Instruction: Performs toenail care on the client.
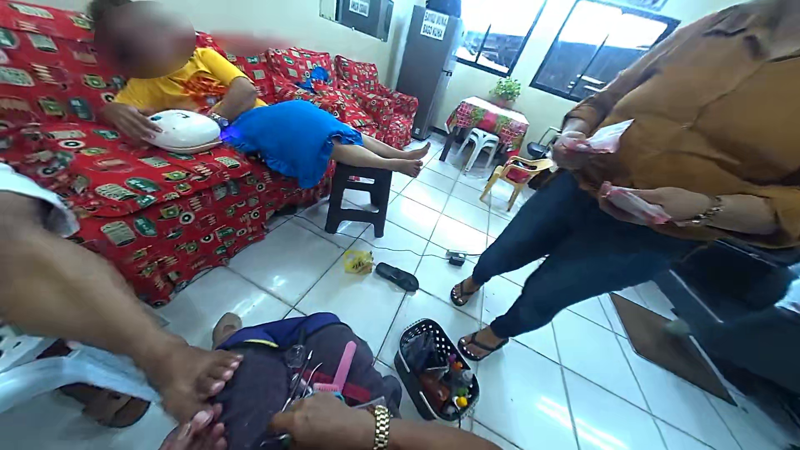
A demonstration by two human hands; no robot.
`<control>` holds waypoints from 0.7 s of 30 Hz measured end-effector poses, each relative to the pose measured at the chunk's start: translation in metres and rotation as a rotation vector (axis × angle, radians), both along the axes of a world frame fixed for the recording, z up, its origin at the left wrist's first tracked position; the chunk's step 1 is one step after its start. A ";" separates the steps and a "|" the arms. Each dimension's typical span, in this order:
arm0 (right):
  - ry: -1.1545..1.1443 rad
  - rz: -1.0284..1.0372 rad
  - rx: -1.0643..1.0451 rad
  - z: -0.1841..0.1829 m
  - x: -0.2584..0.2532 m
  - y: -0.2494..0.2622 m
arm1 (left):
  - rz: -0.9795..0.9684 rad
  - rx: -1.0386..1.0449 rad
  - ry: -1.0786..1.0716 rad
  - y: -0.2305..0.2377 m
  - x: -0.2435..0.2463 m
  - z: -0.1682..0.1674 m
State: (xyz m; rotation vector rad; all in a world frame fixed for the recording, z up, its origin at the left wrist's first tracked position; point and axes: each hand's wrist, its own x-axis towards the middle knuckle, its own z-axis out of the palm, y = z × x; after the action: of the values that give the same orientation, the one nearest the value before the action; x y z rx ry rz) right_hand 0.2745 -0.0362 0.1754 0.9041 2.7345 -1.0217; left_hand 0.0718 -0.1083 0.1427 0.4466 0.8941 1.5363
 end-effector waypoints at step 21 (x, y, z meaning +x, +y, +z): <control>0.884 -0.074 -0.527 0.014 -0.097 0.021 | 0.095 -0.019 -0.332 -0.008 0.006 0.005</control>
State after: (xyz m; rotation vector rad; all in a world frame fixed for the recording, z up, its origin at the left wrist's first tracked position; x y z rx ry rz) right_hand 0.1775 -0.0152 0.1896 0.5268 2.7036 -2.4770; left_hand 0.0779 -0.1165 0.1478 0.1293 0.6777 1.6288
